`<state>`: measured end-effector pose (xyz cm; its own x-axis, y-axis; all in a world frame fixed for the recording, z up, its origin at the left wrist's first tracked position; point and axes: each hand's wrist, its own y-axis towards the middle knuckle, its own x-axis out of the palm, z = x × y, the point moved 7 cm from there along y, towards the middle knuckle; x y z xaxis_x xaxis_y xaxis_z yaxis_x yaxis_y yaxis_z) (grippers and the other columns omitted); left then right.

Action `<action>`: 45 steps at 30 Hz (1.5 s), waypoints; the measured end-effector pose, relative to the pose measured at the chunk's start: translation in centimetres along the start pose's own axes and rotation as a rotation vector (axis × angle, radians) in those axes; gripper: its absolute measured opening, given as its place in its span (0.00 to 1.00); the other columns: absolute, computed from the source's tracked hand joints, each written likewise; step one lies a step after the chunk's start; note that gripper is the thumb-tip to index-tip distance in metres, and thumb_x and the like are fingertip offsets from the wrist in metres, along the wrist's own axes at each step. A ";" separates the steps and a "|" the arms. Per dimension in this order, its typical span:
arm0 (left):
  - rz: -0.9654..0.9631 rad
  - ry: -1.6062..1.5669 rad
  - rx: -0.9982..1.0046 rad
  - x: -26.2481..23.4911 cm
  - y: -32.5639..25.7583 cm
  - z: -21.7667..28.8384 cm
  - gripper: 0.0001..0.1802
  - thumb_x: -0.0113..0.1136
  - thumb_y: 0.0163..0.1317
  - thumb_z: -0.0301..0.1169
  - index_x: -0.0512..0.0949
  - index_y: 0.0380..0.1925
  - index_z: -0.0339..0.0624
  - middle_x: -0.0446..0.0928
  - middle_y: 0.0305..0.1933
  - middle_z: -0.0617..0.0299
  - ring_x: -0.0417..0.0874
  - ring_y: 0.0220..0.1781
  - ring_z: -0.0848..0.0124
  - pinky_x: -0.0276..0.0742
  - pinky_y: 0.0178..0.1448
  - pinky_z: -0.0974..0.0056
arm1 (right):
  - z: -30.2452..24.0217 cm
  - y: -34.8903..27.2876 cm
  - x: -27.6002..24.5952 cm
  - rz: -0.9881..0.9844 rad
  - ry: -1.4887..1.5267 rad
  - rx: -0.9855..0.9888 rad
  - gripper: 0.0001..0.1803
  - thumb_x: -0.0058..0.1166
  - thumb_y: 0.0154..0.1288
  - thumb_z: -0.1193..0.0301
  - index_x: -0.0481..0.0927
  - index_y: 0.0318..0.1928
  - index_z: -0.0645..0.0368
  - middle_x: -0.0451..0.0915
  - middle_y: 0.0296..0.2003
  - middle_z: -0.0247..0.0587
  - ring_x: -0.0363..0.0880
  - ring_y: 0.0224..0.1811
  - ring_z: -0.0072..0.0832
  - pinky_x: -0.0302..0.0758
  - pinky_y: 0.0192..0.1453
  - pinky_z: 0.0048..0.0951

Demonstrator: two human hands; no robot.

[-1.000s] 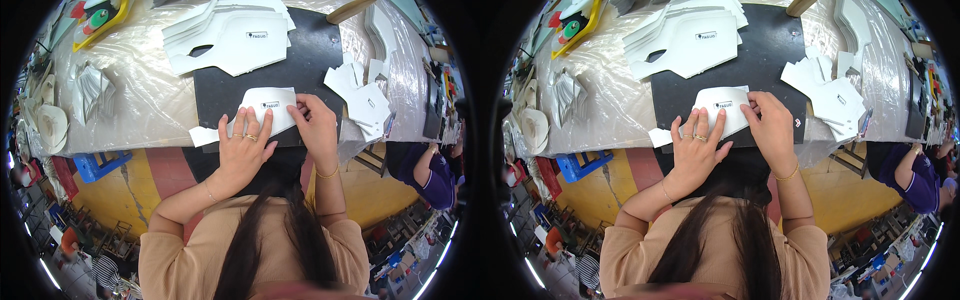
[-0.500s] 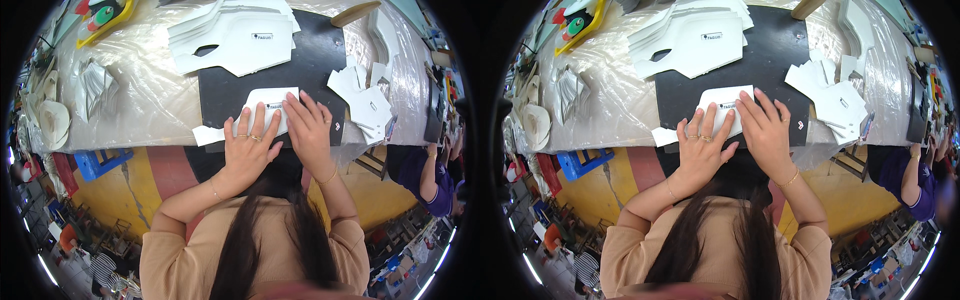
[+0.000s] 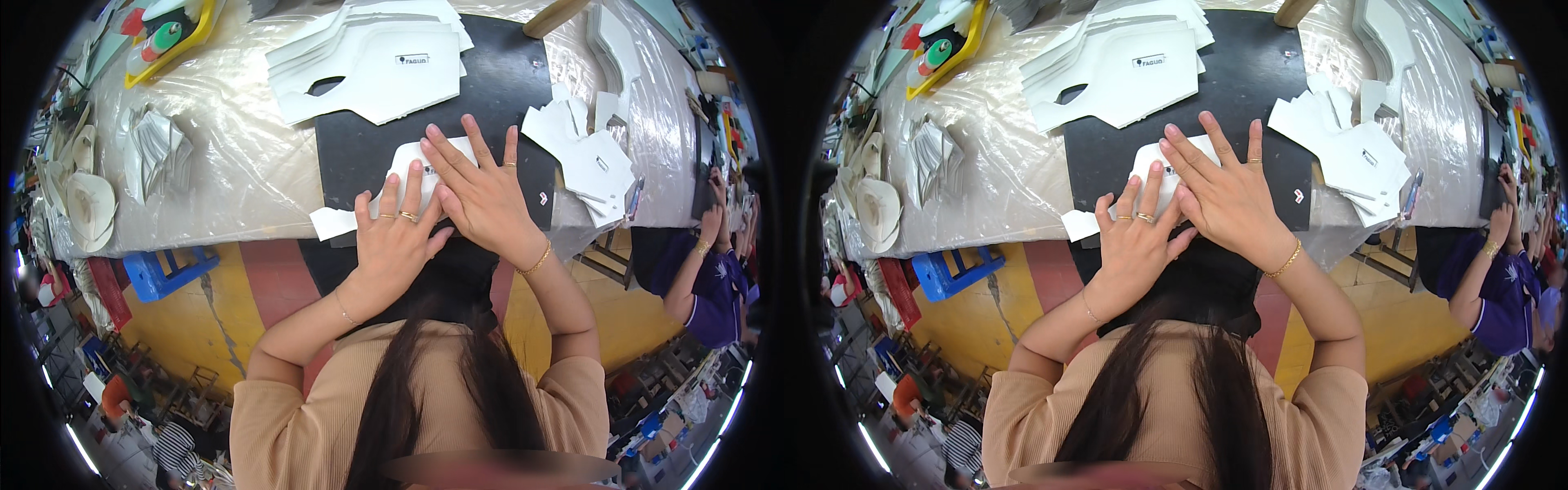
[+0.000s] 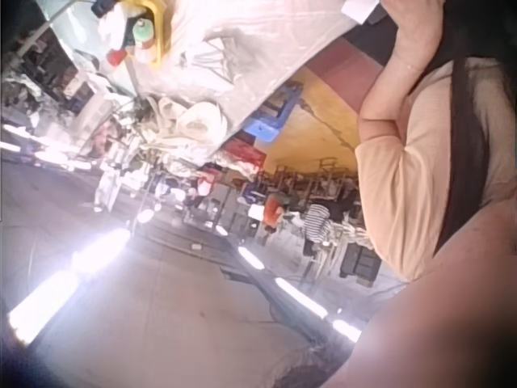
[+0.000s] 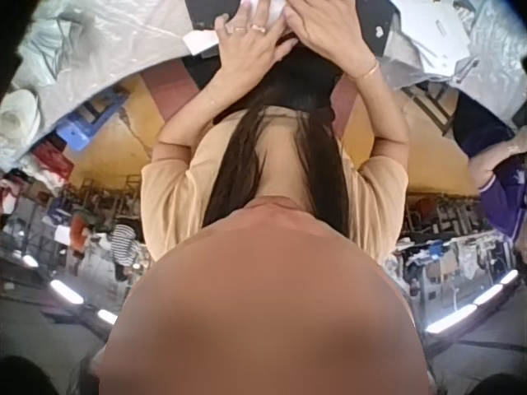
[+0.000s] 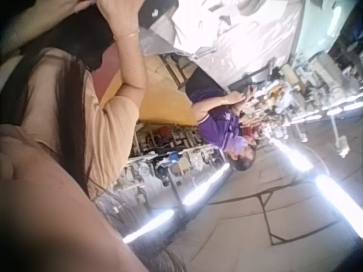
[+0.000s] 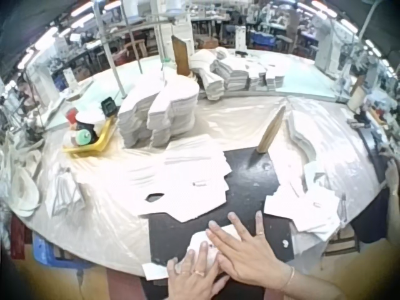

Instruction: The person repeatedly folds white face masks in half by hand and places them into a growing stack on the table. The person handles each mask one at a time, aligning edges and pressing the fold before stacking.

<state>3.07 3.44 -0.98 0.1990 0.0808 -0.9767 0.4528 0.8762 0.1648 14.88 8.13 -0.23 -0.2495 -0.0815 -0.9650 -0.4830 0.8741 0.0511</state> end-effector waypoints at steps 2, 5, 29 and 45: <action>-0.002 0.001 -0.006 0.1 -0.1 0.1 0.34 0.68 0.56 0.56 0.77 0.64 0.63 0.63 0.77 0.56 0.65 0.70 0.56 0.57 0.65 0.44 | 0.2 -0.2 0.0 0.013 -0.044 0.020 0.29 0.43 0.75 0.54 0.71 0.72 0.46 0.61 0.77 0.25 0.47 0.82 0.39 0.24 0.78 0.70; -0.008 0.011 -0.016 0.1 -0.1 0.1 0.36 0.67 0.57 0.57 0.75 0.66 0.64 0.63 0.77 0.56 0.65 0.69 0.57 0.58 0.64 0.46 | 0.9 -0.9 0.2 0.025 -0.113 0.125 0.32 0.41 0.76 0.47 0.69 0.73 0.45 0.59 0.77 0.24 0.46 0.82 0.38 0.24 0.78 0.71; -0.030 -0.143 0.022 -0.8 -0.3 -0.6 0.39 0.65 0.61 0.54 0.70 0.71 0.59 0.63 0.77 0.54 0.65 0.68 0.57 0.55 0.66 0.47 | 4.3 -6.0 -1.5 0.098 -0.081 0.539 0.40 0.42 0.75 0.42 0.64 0.75 0.58 0.58 0.78 0.40 0.45 0.82 0.48 0.28 0.77 0.73; 0.205 -0.154 -0.310 -2.0 10.1 -12.2 0.44 0.77 0.47 0.52 0.76 0.61 0.40 0.75 0.49 0.52 0.74 0.54 0.53 0.63 0.64 0.50 | -0.8 -3.4 -2.3 0.506 0.687 0.385 0.21 0.65 0.63 0.75 0.78 0.56 0.61 0.82 0.42 0.47 0.83 0.41 0.40 0.78 0.45 0.35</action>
<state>-3.34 17.87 0.92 0.3966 0.2174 -0.8919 0.1114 0.9530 0.2819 16.37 4.95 2.01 -0.8550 0.1946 -0.4808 0.0995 0.9713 0.2161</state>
